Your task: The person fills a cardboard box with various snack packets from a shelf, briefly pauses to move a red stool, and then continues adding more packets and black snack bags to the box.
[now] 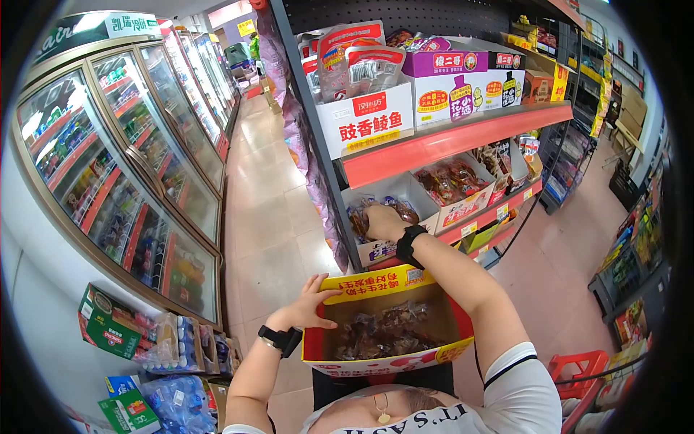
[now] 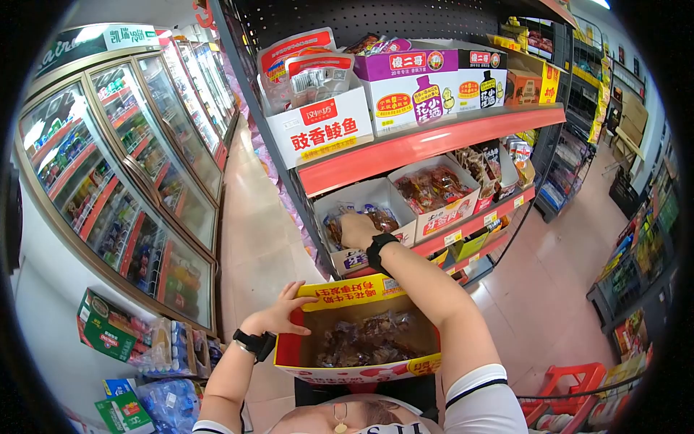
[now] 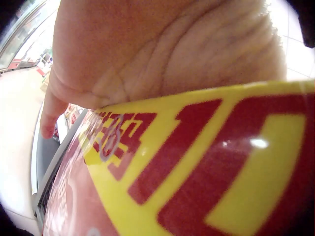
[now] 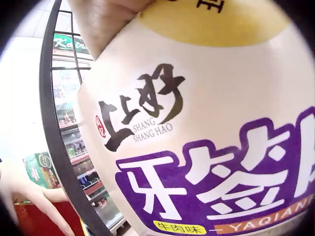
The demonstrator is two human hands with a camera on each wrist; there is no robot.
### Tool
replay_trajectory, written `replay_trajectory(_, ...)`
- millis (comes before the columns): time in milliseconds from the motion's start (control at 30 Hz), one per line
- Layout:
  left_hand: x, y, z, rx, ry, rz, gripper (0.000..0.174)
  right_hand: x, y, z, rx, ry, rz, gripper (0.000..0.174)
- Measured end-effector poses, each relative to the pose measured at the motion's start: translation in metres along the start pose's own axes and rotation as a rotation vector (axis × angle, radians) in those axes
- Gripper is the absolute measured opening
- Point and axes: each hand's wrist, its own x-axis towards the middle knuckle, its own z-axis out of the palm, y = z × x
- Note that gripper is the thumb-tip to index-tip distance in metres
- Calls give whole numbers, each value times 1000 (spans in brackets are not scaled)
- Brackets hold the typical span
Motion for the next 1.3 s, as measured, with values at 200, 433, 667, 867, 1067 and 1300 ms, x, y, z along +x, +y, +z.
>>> replay_trajectory(200,-1,4,-2,1,-8,-14,76,-10,1,-1,207,231,-9,23)
replay_trajectory(433,-1,3,0,11,1,-3,76,-9,11,3,342,437,-14,15)
replay_trajectory(667,-2,3,0,-2,17,2,76,-13,11,1,390,485,54,12)
replay_trajectory(867,-2,3,0,10,24,4,76,-20,1,-13,454,696,43,5)
replay_trajectory(1067,-2,0,2,-29,20,-4,77,-22,19,-48,777,962,-159,9)
replay_trajectory(1300,-2,-1,2,-71,32,-3,77,-92,37,-92,1030,256,-194,5)
